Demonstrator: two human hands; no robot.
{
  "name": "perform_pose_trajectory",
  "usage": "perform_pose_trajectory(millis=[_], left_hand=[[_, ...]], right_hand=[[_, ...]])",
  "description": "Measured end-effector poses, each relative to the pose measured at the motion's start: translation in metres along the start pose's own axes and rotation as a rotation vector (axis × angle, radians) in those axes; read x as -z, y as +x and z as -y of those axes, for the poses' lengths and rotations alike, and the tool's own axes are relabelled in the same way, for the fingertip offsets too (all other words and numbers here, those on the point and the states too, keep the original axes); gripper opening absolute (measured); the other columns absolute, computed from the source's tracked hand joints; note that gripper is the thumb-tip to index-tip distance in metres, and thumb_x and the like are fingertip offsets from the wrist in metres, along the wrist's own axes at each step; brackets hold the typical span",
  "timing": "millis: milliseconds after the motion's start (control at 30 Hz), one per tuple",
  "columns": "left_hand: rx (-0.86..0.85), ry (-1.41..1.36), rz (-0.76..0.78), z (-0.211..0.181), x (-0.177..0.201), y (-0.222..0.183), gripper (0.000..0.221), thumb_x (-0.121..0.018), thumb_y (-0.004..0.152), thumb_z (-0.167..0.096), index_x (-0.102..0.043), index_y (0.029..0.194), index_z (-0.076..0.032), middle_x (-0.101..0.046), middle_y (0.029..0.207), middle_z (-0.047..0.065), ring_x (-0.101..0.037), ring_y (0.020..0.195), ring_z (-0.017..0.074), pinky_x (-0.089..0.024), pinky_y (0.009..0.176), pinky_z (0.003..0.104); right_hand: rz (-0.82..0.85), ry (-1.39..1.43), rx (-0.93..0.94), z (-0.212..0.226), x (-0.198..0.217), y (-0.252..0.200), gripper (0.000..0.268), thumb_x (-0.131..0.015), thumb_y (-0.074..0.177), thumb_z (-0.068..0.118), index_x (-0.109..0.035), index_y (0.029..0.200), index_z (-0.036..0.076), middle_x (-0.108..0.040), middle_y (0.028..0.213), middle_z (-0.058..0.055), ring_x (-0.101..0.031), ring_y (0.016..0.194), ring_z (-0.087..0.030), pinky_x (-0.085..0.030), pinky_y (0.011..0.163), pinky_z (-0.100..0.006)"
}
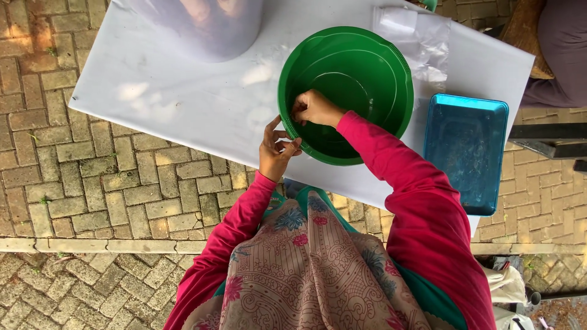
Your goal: The person places a green bowl on a scale, then picks up taro roots from a large container and places them in the bowl to weigh them. They then take the weighed taro and place it into a plastic bag, sealing the bag before setting it aside.
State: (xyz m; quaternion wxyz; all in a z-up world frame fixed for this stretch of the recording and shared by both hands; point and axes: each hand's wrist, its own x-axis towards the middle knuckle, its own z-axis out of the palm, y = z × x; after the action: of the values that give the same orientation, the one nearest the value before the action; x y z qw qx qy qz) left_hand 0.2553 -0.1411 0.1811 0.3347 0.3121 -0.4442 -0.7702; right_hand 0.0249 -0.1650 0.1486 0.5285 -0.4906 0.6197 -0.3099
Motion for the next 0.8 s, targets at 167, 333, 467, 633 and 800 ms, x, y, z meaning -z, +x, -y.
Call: perform_pose_trajectory(millis=[167,333,467,633,800], left_hand=[[0.000,0.021,0.002,0.000,-0.001,-0.002,0.078,-0.076,0.089,0.004,-0.035,0.155,-0.002,-0.060,0.102,0.009,-0.070,0.078,0.0126,-0.068,0.073,0.032],[0.010,0.038,0.024,-0.007,0.000,-0.001,0.077,-0.076,0.089,0.003,-0.035,0.154,-0.002,-0.062,0.103,0.010,-0.071,0.078,0.0141,-0.068,0.072,0.032],[0.003,0.051,0.048,-0.008,0.006,0.005,0.076,-0.076,0.089,0.001,-0.036,0.154,-0.003,-0.064,0.103,0.010,-0.073,0.080,0.0166,-0.068,0.070,0.033],[-0.003,0.034,0.097,-0.007,0.013,0.014,0.076,-0.077,0.090,0.001,-0.036,0.154,-0.003,-0.066,0.104,0.010,-0.074,0.082,0.0187,-0.068,0.070,0.034],[-0.013,0.097,0.127,-0.016,0.018,0.022,0.074,-0.076,0.092,0.001,-0.036,0.155,-0.003,-0.070,0.106,0.012,-0.076,0.083,0.0209,-0.068,0.070,0.035]], right_hand=[[0.016,-0.024,-0.018,0.007,0.003,-0.007,0.008,-0.073,0.081,-0.001,-0.068,0.088,-0.003,-0.071,0.077,-0.008,-0.069,0.066,-0.015,-0.057,0.059,-0.029],[-0.051,0.103,0.024,0.027,0.020,-0.048,0.004,-0.069,0.088,0.001,-0.067,0.087,-0.002,-0.070,0.076,-0.007,-0.067,0.064,-0.013,-0.056,0.059,-0.026],[-0.172,0.186,0.104,0.067,0.034,-0.140,0.003,-0.066,0.094,0.000,-0.065,0.092,-0.001,-0.070,0.082,-0.007,-0.066,0.070,-0.012,-0.054,0.062,-0.025],[-0.394,0.148,0.056,0.041,0.014,-0.313,0.006,-0.065,0.090,-0.005,-0.063,0.096,-0.003,-0.068,0.085,-0.007,-0.064,0.076,-0.013,-0.053,0.067,-0.026],[-0.498,0.043,-0.840,-0.097,-0.077,-0.447,0.013,-0.071,0.093,0.008,-0.074,0.093,-0.005,-0.074,0.084,-0.019,-0.067,0.069,-0.022,-0.059,0.067,-0.035]])
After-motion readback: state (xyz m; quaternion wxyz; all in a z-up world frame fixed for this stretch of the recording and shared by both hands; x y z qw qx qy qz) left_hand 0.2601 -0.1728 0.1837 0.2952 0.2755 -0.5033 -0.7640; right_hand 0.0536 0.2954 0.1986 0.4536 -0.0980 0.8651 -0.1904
